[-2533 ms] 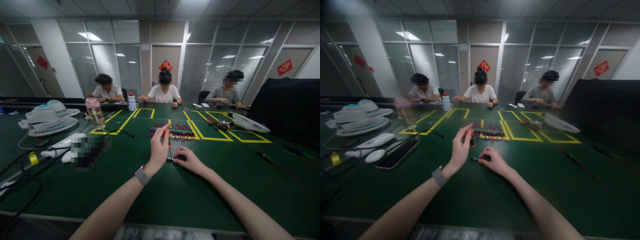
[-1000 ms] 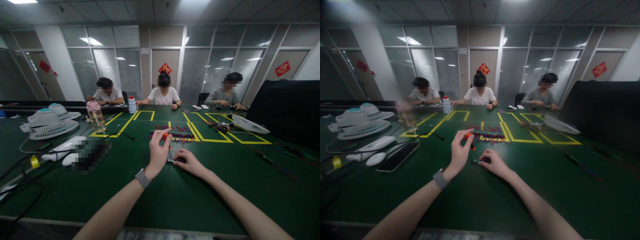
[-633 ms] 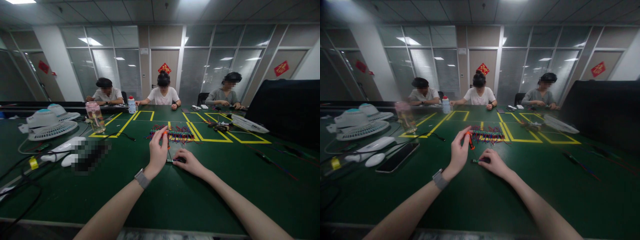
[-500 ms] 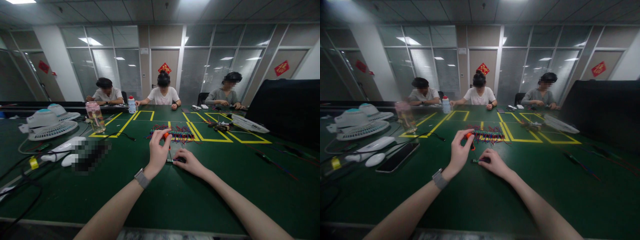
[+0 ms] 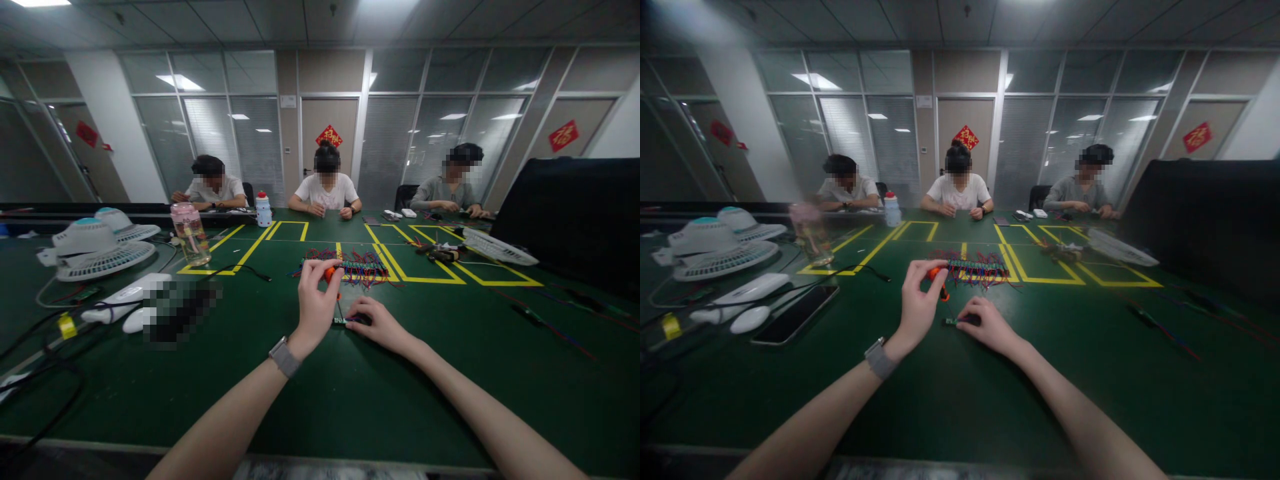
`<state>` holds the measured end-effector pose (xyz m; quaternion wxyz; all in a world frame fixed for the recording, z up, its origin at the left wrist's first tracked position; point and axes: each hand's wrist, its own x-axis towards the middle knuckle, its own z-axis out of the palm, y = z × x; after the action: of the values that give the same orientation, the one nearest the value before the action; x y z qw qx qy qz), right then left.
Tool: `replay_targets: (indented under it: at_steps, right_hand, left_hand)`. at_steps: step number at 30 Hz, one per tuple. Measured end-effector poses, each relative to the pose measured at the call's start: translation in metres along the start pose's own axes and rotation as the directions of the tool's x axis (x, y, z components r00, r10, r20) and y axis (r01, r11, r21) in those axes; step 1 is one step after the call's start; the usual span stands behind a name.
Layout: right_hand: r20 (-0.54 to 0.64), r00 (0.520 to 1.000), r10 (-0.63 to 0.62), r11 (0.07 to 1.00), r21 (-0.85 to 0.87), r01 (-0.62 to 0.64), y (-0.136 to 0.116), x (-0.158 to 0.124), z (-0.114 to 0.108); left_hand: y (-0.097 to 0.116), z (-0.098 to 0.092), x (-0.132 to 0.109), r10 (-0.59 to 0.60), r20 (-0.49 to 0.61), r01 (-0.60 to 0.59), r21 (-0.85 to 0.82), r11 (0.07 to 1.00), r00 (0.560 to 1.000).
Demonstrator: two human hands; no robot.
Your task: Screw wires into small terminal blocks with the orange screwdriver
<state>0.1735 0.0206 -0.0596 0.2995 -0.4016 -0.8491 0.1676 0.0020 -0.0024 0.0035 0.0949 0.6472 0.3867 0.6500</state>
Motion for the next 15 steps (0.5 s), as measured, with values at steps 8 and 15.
replay_targets:
  at_steps: [8, 15]
  right_hand:
    - [-0.001, 1.0, 0.01, 1.0, 0.004, -0.01, -0.0013, -0.0008, -0.001]
    - [0.006, 1.0, 0.006, 1.0, -0.002, -0.006, -0.0003, -0.0001, -0.001]
  left_hand:
    - [0.0006, 0.0006, 0.0002, -0.01, 0.038, 0.015, -0.111, 0.994, 0.999]
    - [0.0014, -0.0005, -0.0013, 0.007, -0.004, -0.007, -0.012, 1.0, 1.0]
